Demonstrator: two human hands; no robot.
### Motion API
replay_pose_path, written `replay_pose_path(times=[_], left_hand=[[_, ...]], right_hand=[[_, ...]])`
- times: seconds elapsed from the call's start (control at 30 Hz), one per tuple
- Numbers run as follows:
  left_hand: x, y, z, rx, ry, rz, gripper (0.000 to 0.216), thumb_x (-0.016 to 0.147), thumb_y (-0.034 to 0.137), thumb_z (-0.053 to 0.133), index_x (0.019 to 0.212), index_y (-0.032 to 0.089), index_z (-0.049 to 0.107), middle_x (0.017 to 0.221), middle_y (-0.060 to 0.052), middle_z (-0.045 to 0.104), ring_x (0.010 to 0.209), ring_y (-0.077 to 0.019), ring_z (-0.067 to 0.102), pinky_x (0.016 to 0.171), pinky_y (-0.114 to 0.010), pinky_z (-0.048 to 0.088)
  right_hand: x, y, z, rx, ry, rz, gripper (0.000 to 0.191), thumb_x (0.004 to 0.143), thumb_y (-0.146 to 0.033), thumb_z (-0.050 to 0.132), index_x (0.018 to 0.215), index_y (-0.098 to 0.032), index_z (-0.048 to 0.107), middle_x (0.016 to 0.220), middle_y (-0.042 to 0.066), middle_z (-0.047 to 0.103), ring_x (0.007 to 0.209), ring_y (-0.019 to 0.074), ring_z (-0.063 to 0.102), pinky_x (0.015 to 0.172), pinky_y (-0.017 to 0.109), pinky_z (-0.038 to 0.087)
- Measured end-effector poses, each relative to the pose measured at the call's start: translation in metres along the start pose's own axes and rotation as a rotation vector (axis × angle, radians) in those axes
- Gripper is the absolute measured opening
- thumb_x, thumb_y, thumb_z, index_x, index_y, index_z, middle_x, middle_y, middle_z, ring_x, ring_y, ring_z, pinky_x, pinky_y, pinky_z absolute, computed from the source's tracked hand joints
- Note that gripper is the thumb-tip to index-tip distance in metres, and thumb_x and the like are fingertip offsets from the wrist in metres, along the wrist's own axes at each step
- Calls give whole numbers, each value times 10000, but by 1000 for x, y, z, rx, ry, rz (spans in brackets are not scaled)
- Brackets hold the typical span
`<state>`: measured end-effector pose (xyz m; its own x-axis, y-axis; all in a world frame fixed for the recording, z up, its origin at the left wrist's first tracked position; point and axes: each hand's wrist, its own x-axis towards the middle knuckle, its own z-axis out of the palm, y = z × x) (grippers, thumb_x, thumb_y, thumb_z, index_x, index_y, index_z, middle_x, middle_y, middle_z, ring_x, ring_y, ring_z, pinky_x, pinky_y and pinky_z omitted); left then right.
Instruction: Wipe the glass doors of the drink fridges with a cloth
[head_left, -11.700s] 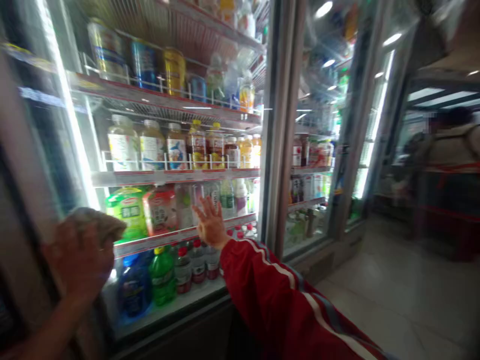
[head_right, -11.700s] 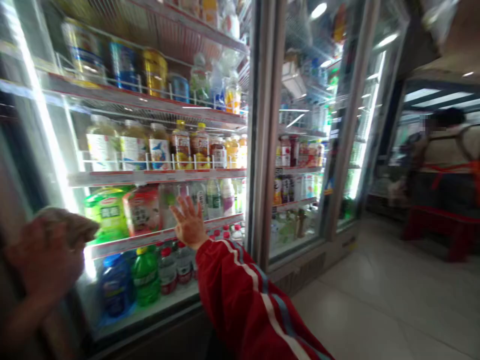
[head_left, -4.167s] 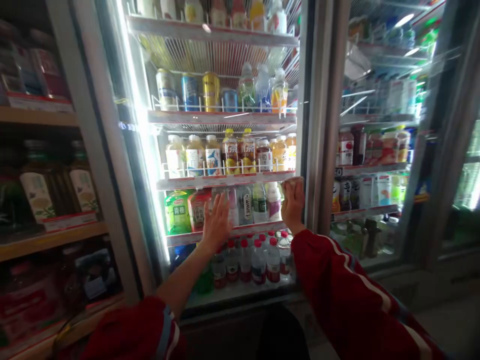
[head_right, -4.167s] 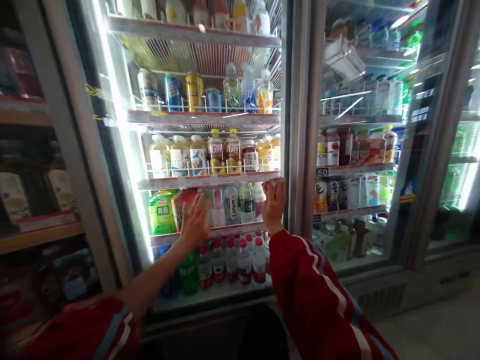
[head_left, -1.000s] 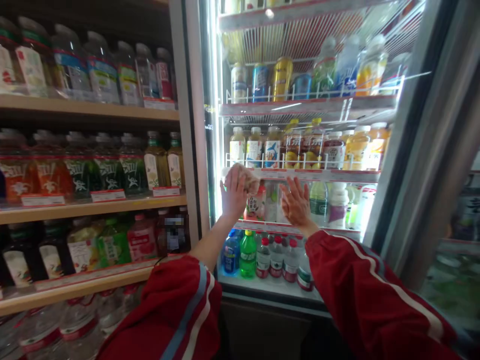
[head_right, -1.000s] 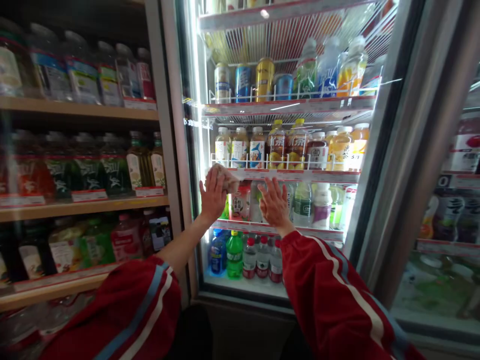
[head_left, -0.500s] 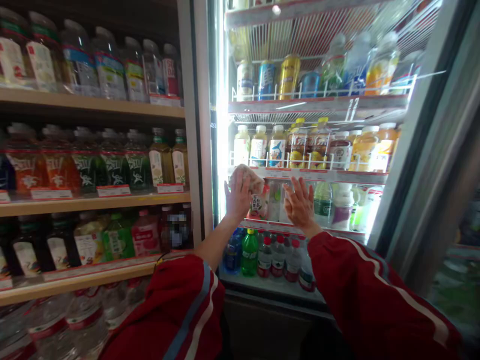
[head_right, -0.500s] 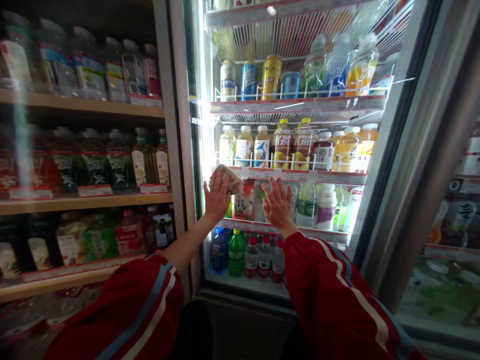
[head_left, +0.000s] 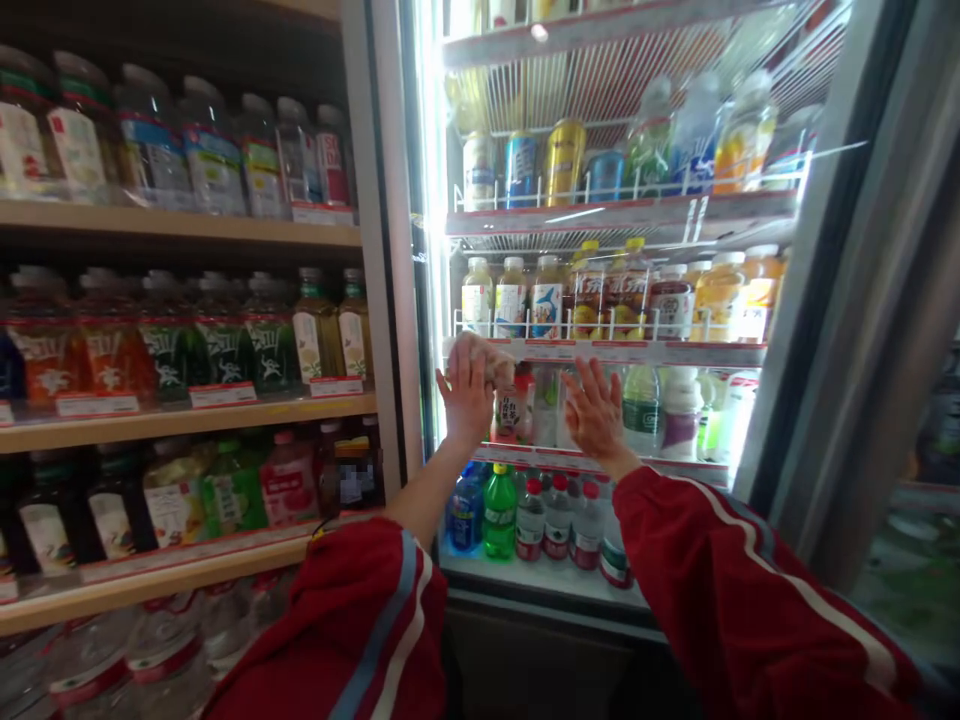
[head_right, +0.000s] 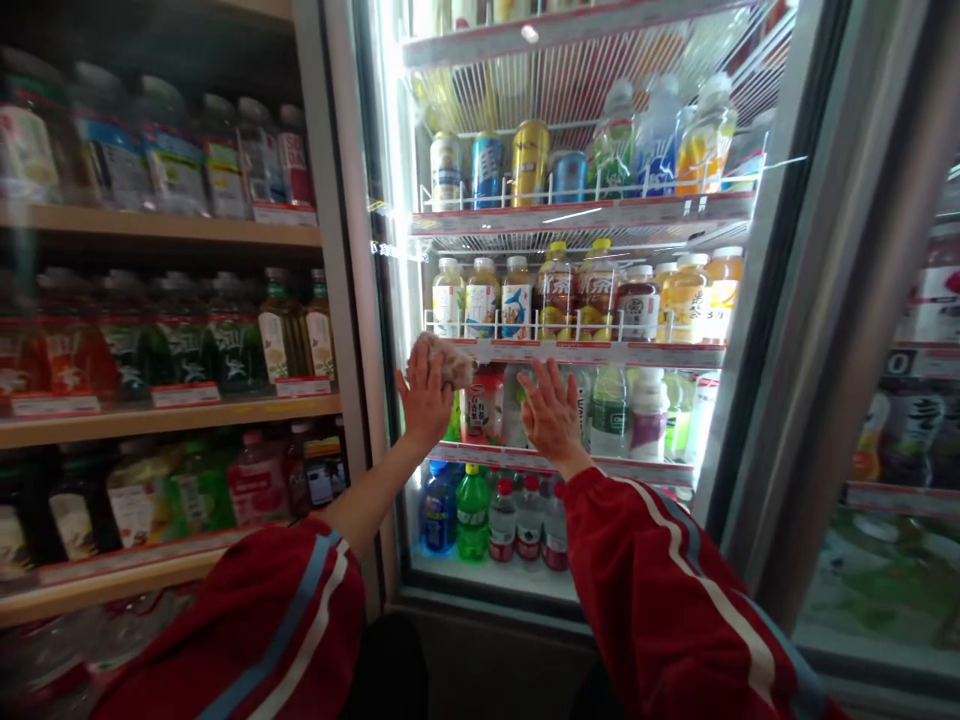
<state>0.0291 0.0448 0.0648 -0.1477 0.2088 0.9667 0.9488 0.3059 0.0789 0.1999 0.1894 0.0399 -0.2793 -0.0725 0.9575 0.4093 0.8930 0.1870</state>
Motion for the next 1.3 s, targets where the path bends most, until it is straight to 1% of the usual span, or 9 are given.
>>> replay_pose_path(times=[0.1, 0.2, 0.4, 0.47, 0.7, 0.83, 1.0, 1.07, 1.3], left_hand=[[-5, 11, 6, 15, -25, 145, 483, 868, 201, 447, 1350, 197, 426, 1502, -124, 307, 1417, -260, 208, 1152, -545, 123], [-7, 10, 5, 41, -39, 185, 476, 869, 191, 445, 1344, 207, 433, 1490, -123, 331, 1407, -253, 242, 1147, -552, 118], [-1, -18, -12, 108, -35, -57, 489, 889, 238, 419, 1375, 189, 401, 1512, -134, 272, 1406, -267, 243, 1139, -567, 105], [1, -21, -13, 111, -30, -79, 493, 888, 237, 411, 1377, 173, 400, 1516, -141, 257, 1412, -277, 223, 1135, -575, 102], [-5, 7, 3, 119, -27, 139, 471, 873, 216, 447, 1344, 192, 448, 1503, -128, 298, 1407, -270, 238, 1142, -535, 145], [-8, 4, -1, 138, -71, 241, 474, 878, 201, 435, 1352, 222, 439, 1500, -105, 315, 1413, -240, 227, 1151, -519, 129], [-5, -25, -13, 174, -32, 30, 484, 885, 204, 414, 1369, 207, 415, 1492, -139, 318, 1387, -268, 292, 1118, -572, 174], [-4, -29, -12, 179, 2, -1, 486, 878, 202, 424, 1363, 190, 419, 1486, -158, 323, 1383, -287, 297, 1102, -584, 200], [-16, 12, 11, 129, -1, 283, 426, 866, 222, 463, 1291, 216, 498, 1477, -122, 357, 1411, -257, 234, 1131, -535, 166]], right_hand=[[-1, 0, 0, -19, 12, -13, 465, 877, -205, 428, 1341, -234, 444, 1490, 87, 363, 1440, 229, 172, 1150, 529, 132], [-2, 1, 0, -33, 14, -22, 459, 877, -205, 428, 1335, -229, 451, 1478, 89, 382, 1437, 229, 185, 1147, 526, 146], [-2, -1, -2, -40, 20, -27, 445, 878, -196, 426, 1320, -216, 471, 1460, 93, 409, 1440, 220, 172, 1151, 508, 151], [-2, -2, -2, -38, 16, -18, 455, 878, -195, 423, 1330, -219, 461, 1463, 92, 405, 1441, 218, 170, 1153, 509, 141], [-2, -2, -2, -35, 15, -29, 457, 885, -192, 419, 1340, -215, 448, 1472, 100, 390, 1442, 213, 166, 1154, 503, 137], [-3, -1, -2, -8, 26, -25, 505, 871, -186, 436, 1373, -236, 407, 1507, 83, 333, 1442, 220, 164, 1153, 513, 134], [-3, -3, -1, -26, 53, -38, 461, 876, -179, 435, 1335, -213, 444, 1493, 103, 354, 1442, 216, 165, 1151, 506, 148], [-3, -5, 0, -26, 52, -17, 452, 876, -183, 436, 1327, -218, 454, 1493, 101, 355, 1440, 221, 172, 1149, 515, 148], [-2, -7, -3, -21, 40, -9, 476, 879, -191, 444, 1353, -233, 428, 1491, 102, 357, 1437, 240, 180, 1136, 541, 164]])
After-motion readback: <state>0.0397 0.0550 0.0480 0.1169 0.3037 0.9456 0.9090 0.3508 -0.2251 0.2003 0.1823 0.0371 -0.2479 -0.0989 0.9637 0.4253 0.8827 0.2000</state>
